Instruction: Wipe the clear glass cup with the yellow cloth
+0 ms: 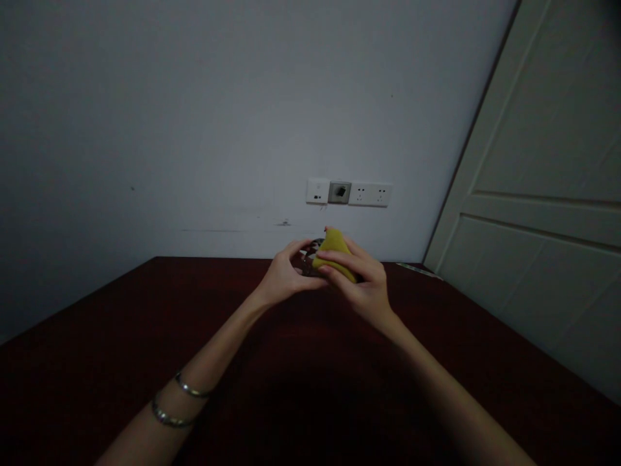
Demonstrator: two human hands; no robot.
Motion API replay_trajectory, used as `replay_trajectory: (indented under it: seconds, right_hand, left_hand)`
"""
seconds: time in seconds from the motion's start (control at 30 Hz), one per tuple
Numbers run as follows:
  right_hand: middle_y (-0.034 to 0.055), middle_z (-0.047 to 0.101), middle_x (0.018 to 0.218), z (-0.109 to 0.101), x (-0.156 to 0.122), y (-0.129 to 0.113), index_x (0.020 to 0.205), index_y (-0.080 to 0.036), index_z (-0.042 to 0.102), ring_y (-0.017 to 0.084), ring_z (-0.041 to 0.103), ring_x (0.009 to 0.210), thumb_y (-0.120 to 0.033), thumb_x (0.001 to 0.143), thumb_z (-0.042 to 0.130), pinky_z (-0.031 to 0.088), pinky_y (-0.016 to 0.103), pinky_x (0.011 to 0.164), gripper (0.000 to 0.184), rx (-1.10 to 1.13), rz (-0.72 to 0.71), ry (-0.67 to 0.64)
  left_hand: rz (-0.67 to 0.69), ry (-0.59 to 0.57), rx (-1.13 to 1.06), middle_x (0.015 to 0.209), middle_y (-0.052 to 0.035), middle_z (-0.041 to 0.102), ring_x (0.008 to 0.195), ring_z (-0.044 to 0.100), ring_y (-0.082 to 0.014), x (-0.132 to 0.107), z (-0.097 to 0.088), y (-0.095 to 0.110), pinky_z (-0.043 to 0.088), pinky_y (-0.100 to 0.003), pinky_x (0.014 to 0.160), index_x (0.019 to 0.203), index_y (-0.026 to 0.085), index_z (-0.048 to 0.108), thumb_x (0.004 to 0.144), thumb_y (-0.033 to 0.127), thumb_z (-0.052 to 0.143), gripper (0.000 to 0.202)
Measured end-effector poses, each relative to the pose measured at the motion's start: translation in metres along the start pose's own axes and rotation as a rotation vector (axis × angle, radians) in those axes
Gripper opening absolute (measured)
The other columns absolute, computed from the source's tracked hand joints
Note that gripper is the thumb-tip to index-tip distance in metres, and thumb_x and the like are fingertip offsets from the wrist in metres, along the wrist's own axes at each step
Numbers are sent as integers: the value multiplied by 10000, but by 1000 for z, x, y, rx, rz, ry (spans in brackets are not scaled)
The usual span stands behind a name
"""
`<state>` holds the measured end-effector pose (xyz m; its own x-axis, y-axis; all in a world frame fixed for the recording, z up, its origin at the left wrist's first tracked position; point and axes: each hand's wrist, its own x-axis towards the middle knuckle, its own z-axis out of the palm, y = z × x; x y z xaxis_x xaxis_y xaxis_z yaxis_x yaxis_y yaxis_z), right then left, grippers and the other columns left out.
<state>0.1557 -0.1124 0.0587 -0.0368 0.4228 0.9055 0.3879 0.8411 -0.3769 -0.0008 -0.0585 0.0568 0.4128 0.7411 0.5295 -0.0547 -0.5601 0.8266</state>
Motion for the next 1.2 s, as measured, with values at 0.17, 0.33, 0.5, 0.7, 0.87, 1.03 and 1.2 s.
replay_trajectory:
  seconds: [0.17,0.33,0.5,0.7,0.87,1.03,1.2]
  right_hand:
    - [6,712,1095,4,3,3,964,-314,733,212,620,1096,-313,775,686,459,418,995,194,130,159,119]
    - [27,716,1094,0,7,9,982,-276,730,213,647,1041,-362,769,682,492,406,948,235,209,302,182]
    - [-8,688,1156,-4,4,1,958,-332,735,202,603,1129,-225,756,707,458,387,994,230,104,30,9]
    - [1,710,1111,-6,7,3,950,-315,738,206,631,1087,-308,751,708,475,404,982,202,179,198,75]
    - [18,722,1080,-8,10,7,954,-296,738,210,648,1047,-357,750,703,487,405,961,215,192,266,156]
    - [4,682,1169,-14,9,-4,954,-326,738,216,603,1131,-245,756,709,455,410,998,216,90,55,-69]
    - [10,714,1093,-16,11,-1,947,-307,741,216,627,1088,-289,762,700,473,408,976,190,119,178,-35]
  left_hand:
    - [18,42,-72,1094,-111,614,887,625,-200,1,0,0,530,-344,779,1135,130,559,449,306,868,772]
    - [15,62,-80,1032,-102,643,855,624,-193,1,4,5,521,-348,779,1085,116,598,440,298,872,724]
    - [-54,94,-153,1002,-104,651,813,615,-182,4,4,2,502,-339,746,1087,100,591,429,319,869,747]
    - [-15,-17,-95,1116,-125,629,942,607,-225,2,-4,2,500,-352,781,1114,121,608,418,291,867,762]
    - [-24,-51,-44,1113,-124,645,948,619,-238,0,-2,8,523,-332,722,1135,124,597,416,287,866,785]
    - [51,-34,93,1095,-119,644,911,626,-221,0,1,10,530,-375,780,1156,126,584,488,311,854,745]
    - [143,-29,286,1114,-120,621,954,604,-241,-1,-2,14,517,-407,822,1143,131,599,475,364,864,756]
